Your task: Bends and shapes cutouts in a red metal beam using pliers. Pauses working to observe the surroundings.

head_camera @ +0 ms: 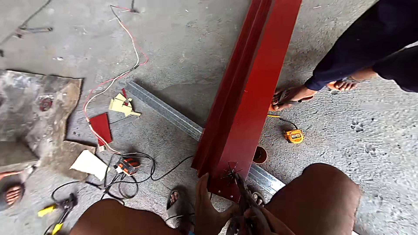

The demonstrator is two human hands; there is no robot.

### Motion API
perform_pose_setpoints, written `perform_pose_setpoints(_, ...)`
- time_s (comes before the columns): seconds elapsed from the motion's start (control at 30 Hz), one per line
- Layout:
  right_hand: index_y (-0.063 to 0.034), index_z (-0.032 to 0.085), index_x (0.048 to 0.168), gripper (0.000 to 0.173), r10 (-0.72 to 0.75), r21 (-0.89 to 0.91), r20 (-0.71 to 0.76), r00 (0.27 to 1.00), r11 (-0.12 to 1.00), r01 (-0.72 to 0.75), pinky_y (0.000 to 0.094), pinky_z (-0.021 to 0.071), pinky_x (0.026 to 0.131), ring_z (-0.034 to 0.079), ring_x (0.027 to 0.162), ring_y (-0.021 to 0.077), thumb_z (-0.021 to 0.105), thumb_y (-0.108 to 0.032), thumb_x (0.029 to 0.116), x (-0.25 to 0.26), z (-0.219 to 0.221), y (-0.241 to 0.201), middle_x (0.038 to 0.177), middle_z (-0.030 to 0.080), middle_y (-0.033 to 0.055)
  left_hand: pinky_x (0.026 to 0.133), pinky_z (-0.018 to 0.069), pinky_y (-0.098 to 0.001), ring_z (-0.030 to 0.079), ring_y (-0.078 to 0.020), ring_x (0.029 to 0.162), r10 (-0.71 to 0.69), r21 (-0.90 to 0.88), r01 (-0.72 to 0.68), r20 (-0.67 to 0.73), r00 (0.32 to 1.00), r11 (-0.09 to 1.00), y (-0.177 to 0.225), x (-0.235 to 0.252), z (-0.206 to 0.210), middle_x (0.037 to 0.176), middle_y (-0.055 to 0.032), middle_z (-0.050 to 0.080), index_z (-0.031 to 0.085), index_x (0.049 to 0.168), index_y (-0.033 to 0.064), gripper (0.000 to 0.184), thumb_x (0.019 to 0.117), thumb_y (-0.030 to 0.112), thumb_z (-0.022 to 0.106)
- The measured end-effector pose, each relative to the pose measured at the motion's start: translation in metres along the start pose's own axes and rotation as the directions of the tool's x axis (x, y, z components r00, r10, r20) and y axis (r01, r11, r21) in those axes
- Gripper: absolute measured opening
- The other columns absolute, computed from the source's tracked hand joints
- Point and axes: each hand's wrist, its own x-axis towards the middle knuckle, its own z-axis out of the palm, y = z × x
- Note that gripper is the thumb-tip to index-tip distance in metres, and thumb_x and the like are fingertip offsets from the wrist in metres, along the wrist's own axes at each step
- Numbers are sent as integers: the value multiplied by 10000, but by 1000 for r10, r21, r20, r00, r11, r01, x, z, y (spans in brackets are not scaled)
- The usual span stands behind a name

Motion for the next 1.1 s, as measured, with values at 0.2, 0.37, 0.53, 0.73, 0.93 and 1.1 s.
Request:
perform_pose_setpoints(0.2, 21, 480, 1314, 394, 62, -90, 51, 997, 994, -57, 339, 560, 743, 641, 893, 145, 504, -27, 924, 4, -13, -14, 1110, 634, 81, 1047, 525, -456, 508, -310, 1381, -182, 185, 153, 154, 971, 971, 34, 20, -3, 1542, -206, 450, 410, 1537, 32, 1236, 549, 547, 946)
perform_pose_setpoints(0.37, 15, 498, 1292, 389, 99, -141, 33, 995, 985, -94, 327, 548, 701, 628, 834, 132, 507, -13, 905, 5, -14, -22, 1073, 636, 71, 1065, 508, -459, 494, -317, 1390, -252, 240, 204, 190, 949, 949, 39, 26, -4, 1556, -197, 433, 413, 1542, 51, 1215, 554, 514, 948)
perform_pose_setpoints(0.53, 0, 511, 1280, 402, 160, -283, -48, 986, 944, -167, 329, 513, 636, 600, 772, 138, 512, 16, 878, 4, -5, -33, 1009, 620, 71, 1039, 518, -477, 522, -349, 1351, -202, 241, 149, 212, 956, 959, 32, 32, -6, 1500, -226, 482, 452, 1498, 20, 1212, 534, 577, 931)
perform_pose_setpoints(0.73, -17, 553, 1290, 401, 207, -489, -94, 974, 842, -226, 422, 540, 676, 633, 801, 212, 555, -21, 889, 4, -10, -48, 1009, 644, 123, 1020, 521, -526, 565, -385, 1288, -37, 196, -12, 243, 969, 980, 16, 47, -12, 1392, -253, 562, 518, 1397, -35, 1180, 512, 641, 909)
perform_pose_setpoints(0.93, -69, 527, 1282, 375, 326, -541, -145, 934, 764, -351, 406, 560, 686, 658, 812, 210, 558, -41, 909, 6, -4, -66, 1049, 650, 105, 1002, 536, -510, 597, -387, 1231, 14, 144, -56, 278, 961, 988, 11, 54, -15, 1344, -254, 584, 538, 1350, -41, 1121, 513, 597, 923)
perform_pose_setpoints(1.1, -126, 521, 1235, 352, 343, -525, -102, 934, 779, -344, 343, 568, 679, 667, 829, 160, 558, -42, 896, 15, -14, -63, 1081, 646, 54, 1032, 517, -499, 595, -390, 1233, 43, 157, -89, 275, 960, 984, 8, 57, -13, 1320, -243, 604, 539, 1335, -56, 1142, 484, 598, 928)
